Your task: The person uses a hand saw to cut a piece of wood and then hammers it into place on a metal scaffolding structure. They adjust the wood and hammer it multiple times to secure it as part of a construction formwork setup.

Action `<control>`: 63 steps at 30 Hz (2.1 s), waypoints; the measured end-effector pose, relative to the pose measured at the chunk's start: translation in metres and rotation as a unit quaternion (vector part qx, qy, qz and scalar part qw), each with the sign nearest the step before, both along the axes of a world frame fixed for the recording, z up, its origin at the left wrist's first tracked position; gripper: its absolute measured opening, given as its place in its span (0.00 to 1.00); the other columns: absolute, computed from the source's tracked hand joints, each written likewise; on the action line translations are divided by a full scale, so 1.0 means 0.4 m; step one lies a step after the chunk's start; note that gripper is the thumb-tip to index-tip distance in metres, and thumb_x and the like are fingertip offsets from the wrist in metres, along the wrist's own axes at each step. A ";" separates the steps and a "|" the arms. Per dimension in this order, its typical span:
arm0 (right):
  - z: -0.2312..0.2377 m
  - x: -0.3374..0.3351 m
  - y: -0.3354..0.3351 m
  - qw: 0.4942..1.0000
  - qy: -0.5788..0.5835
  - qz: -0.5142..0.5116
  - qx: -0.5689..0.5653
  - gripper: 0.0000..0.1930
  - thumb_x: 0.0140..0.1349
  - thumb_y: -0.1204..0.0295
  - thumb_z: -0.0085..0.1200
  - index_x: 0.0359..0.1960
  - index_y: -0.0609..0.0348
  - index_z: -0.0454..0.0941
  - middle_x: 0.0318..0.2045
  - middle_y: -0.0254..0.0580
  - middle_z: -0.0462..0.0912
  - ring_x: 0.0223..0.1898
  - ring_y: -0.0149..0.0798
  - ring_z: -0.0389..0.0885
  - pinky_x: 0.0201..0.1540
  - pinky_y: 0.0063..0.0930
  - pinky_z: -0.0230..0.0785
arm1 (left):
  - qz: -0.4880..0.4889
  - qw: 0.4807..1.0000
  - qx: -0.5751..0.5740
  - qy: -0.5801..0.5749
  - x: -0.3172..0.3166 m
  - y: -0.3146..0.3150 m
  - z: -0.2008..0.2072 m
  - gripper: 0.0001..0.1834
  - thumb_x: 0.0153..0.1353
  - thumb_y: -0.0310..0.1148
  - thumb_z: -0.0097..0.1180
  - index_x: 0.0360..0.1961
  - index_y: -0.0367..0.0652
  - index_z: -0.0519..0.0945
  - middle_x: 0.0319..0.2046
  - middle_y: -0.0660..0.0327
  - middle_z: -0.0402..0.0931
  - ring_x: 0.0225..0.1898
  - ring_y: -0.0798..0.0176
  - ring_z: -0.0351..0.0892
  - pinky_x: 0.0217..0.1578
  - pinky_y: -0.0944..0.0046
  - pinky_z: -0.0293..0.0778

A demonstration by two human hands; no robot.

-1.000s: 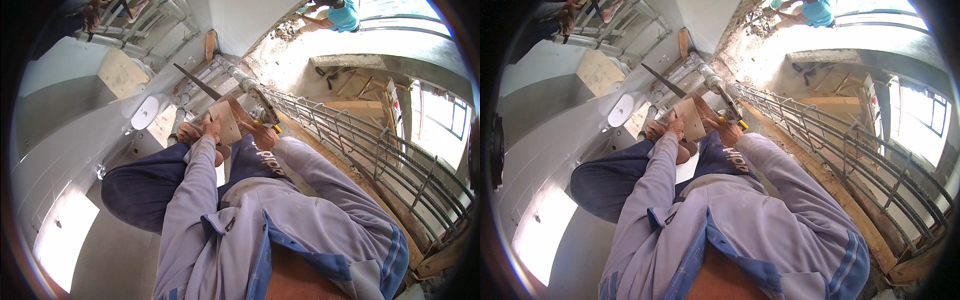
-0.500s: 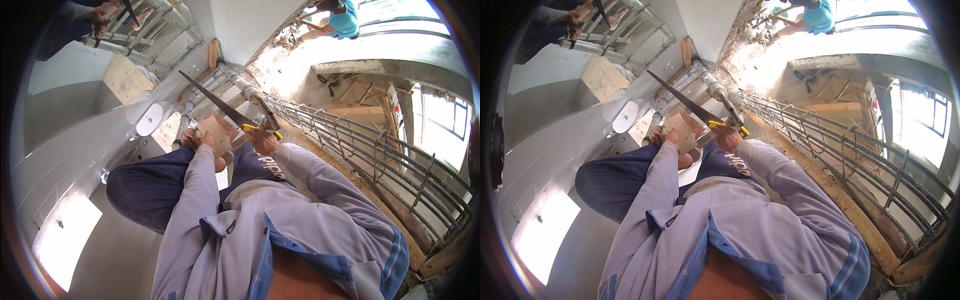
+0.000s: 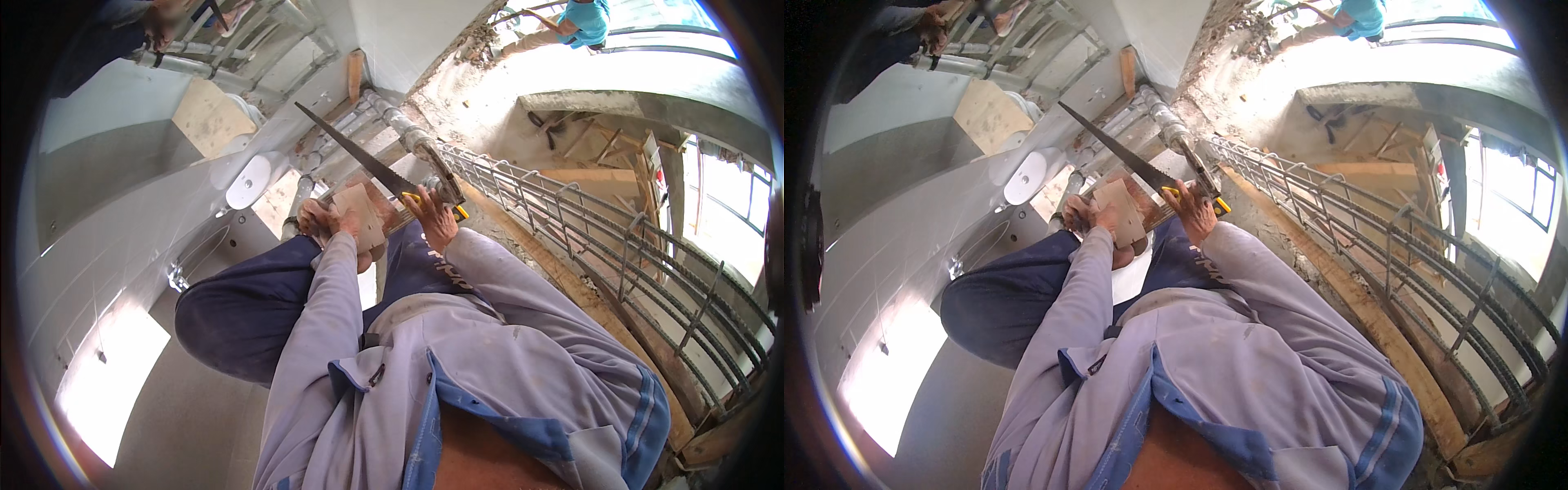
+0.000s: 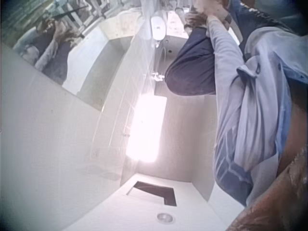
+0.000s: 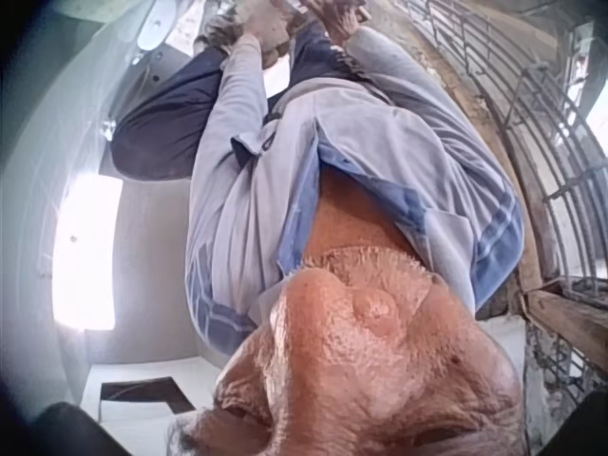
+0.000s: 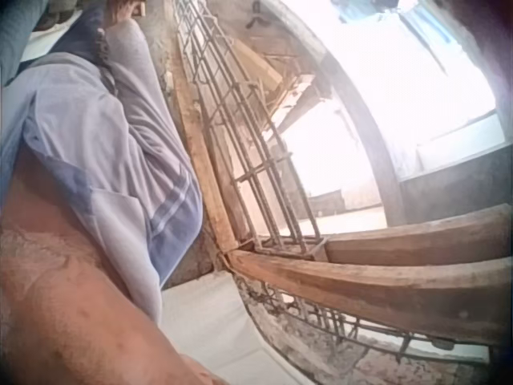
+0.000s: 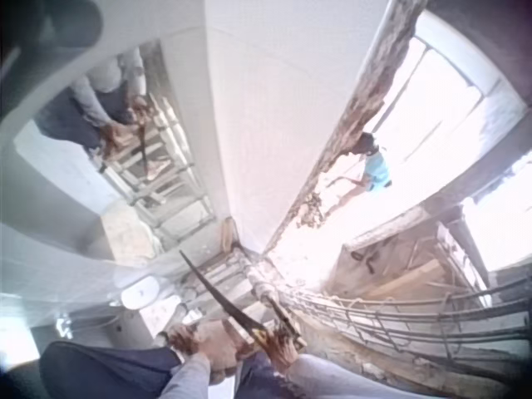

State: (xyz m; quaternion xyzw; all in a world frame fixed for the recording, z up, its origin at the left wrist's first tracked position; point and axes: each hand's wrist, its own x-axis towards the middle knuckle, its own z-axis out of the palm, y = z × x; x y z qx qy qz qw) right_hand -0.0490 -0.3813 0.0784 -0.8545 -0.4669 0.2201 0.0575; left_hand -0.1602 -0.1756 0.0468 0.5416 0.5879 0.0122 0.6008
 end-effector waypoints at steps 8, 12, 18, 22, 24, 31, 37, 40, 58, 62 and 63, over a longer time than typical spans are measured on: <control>0.089 0.017 0.027 0.936 0.229 -0.199 0.180 0.42 0.40 0.85 0.48 0.64 0.55 0.54 0.54 0.59 0.64 0.56 0.61 0.63 0.55 0.46 0.63 | -0.103 0.993 0.049 -0.014 0.021 0.003 -0.046 0.15 0.53 0.30 0.52 0.43 0.40 0.74 0.36 0.55 0.78 0.34 0.56 0.78 0.39 0.59 0.74; 0.245 0.052 0.042 0.915 0.225 -0.260 0.212 0.33 0.42 0.84 0.44 0.57 0.62 0.64 0.47 0.61 0.71 0.48 0.62 0.70 0.52 0.44 0.64 | -0.171 0.983 0.059 -0.035 0.096 -0.054 -0.071 0.16 0.51 0.22 0.51 0.44 0.39 0.74 0.36 0.56 0.78 0.35 0.59 0.78 0.40 0.61 0.74; 0.402 0.163 0.011 0.879 0.303 -0.266 0.255 0.28 0.43 0.82 0.45 0.53 0.65 0.67 0.43 0.55 0.74 0.44 0.50 0.76 0.47 0.33 0.68 | -0.039 0.997 -0.005 -0.062 0.166 -0.133 -0.085 0.18 0.52 0.23 0.51 0.47 0.37 0.73 0.39 0.56 0.79 0.38 0.60 0.78 0.42 0.63 0.73; 0.474 0.194 0.013 0.745 0.507 -0.338 0.272 0.28 0.46 0.82 0.44 0.55 0.67 0.66 0.37 0.43 0.79 0.40 0.34 0.77 0.42 0.23 0.69 | 0.002 0.988 -0.063 -0.139 0.135 -0.136 -0.140 0.18 0.53 0.25 0.53 0.48 0.37 0.73 0.40 0.57 0.78 0.38 0.61 0.77 0.41 0.63 0.73; 0.475 0.187 0.027 0.735 0.503 -0.335 0.306 0.26 0.51 0.79 0.47 0.56 0.67 0.65 0.35 0.42 0.80 0.35 0.31 0.79 0.39 0.22 0.71 | 0.001 0.994 -0.040 -0.099 0.131 -0.128 -0.113 0.18 0.53 0.25 0.54 0.47 0.38 0.74 0.40 0.57 0.78 0.38 0.61 0.77 0.41 0.63 0.73; 0.500 0.150 0.026 0.723 0.554 -0.391 0.130 0.26 0.63 0.62 0.50 0.58 0.64 0.64 0.33 0.43 0.80 0.25 0.29 0.78 0.30 0.24 0.74 | 0.149 0.981 0.098 -0.080 0.127 0.021 -0.046 0.27 0.53 0.24 0.52 0.56 0.40 0.64 0.52 0.52 0.69 0.48 0.56 0.73 0.49 0.58 0.68; 0.494 0.139 0.055 0.865 0.375 -0.293 0.157 0.26 0.62 0.57 0.51 0.56 0.59 0.63 0.27 0.47 0.77 0.29 0.40 0.78 0.34 0.35 0.69 | -0.096 0.959 0.264 -0.024 0.129 0.132 -0.061 0.27 0.53 0.23 0.54 0.55 0.45 0.63 0.51 0.46 0.69 0.51 0.46 0.72 0.52 0.54 0.66; 0.506 0.128 0.066 0.858 0.394 -0.308 0.116 0.25 0.62 0.57 0.52 0.54 0.59 0.63 0.28 0.48 0.78 0.30 0.40 0.78 0.35 0.35 0.69 | -0.140 0.956 0.257 0.009 0.114 0.138 -0.060 0.25 0.54 0.25 0.55 0.54 0.47 0.64 0.49 0.45 0.71 0.50 0.42 0.72 0.51 0.53 0.66; 0.424 0.068 0.097 0.888 0.374 -0.255 0.086 0.21 0.63 0.57 0.49 0.46 0.63 0.67 0.24 0.53 0.76 0.27 0.50 0.76 0.33 0.41 0.65 | -0.190 0.919 0.237 0.250 0.149 0.176 -0.012 0.22 0.62 0.47 0.43 0.55 0.52 0.67 0.56 0.53 0.62 0.58 0.48 0.63 0.52 0.35 0.58; 0.414 0.070 0.097 0.890 0.386 -0.228 0.083 0.22 0.65 0.54 0.46 0.44 0.64 0.69 0.25 0.53 0.77 0.28 0.53 0.77 0.34 0.41 0.65 | -0.180 0.917 0.221 0.279 0.155 0.195 -0.015 0.20 0.65 0.47 0.39 0.52 0.50 0.70 0.55 0.54 0.63 0.58 0.49 0.63 0.51 0.38 0.60; 0.417 0.072 0.101 0.891 0.389 -0.222 0.077 0.22 0.65 0.54 0.45 0.44 0.64 0.69 0.25 0.53 0.77 0.29 0.53 0.76 0.35 0.42 0.65 | -0.179 0.914 0.244 0.271 0.136 0.203 -0.050 0.20 0.65 0.47 0.39 0.51 0.49 0.71 0.55 0.54 0.64 0.58 0.50 0.63 0.51 0.39 0.61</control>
